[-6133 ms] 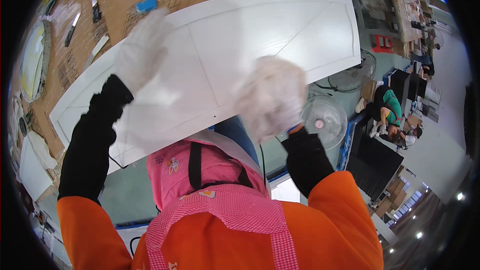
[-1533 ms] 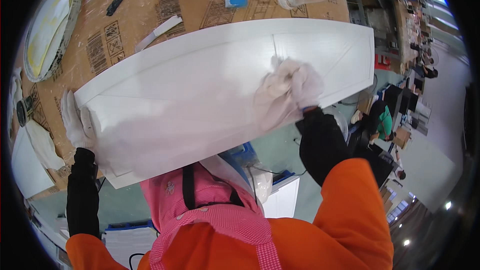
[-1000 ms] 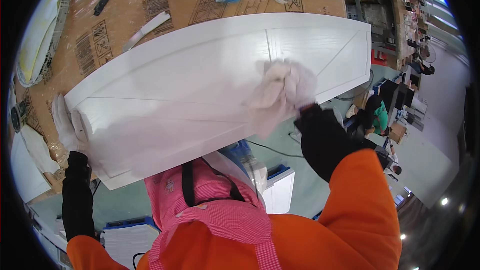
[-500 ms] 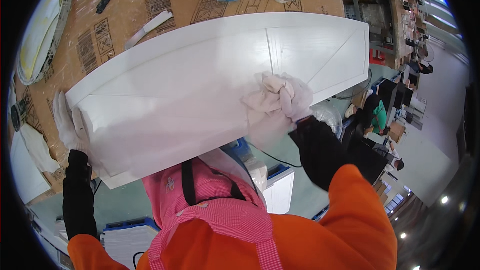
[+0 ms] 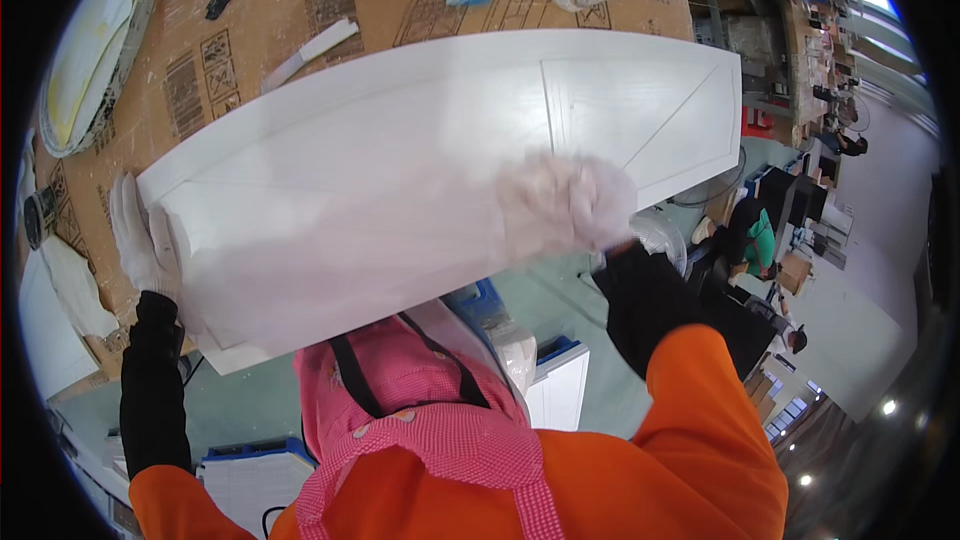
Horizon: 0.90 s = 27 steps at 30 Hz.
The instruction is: The recorder uses a cloth and a cleaning solution to wipe down a white wooden furniture component, possibly a door or panel.
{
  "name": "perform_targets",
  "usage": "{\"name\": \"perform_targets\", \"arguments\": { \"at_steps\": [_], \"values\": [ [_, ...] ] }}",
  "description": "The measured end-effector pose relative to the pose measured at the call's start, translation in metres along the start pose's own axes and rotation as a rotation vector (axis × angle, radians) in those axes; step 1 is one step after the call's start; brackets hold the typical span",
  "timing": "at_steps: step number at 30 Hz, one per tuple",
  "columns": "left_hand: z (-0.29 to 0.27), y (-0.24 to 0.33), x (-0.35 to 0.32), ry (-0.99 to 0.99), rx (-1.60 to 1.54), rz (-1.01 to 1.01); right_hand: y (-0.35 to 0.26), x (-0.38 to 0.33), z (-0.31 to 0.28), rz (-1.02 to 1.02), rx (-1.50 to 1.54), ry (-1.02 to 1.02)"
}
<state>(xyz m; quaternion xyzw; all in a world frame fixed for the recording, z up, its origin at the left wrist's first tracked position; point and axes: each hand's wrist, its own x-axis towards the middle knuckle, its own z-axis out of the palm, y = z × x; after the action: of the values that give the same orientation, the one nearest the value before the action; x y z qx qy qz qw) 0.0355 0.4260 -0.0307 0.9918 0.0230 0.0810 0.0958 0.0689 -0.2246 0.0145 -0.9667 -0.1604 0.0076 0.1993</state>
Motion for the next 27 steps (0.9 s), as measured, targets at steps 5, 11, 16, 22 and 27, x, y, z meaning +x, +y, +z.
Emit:
{"name": "perform_targets", "arguments": {
  "at_steps": [5,11,16,22,27],
  "values": [
    [0.000,0.012,0.007,-0.005,-0.032,0.012,0.018,0.052,0.001,-0.089,-0.109,0.001],
    [-0.001,0.011,0.009,-0.015,-0.039,0.013,0.012,0.137,0.024,-0.055,-0.359,0.325],
    [-0.004,0.007,0.003,-0.027,-0.001,-0.035,-0.016,0.004,0.004,-0.240,-0.209,0.062],
    [0.001,0.013,0.008,-0.015,-0.022,0.016,0.015,0.099,0.008,-0.120,-0.317,0.117],
    [0.001,0.008,0.005,-0.018,0.036,0.016,0.031,0.141,0.028,-0.072,-0.386,0.285]
  ]
}}
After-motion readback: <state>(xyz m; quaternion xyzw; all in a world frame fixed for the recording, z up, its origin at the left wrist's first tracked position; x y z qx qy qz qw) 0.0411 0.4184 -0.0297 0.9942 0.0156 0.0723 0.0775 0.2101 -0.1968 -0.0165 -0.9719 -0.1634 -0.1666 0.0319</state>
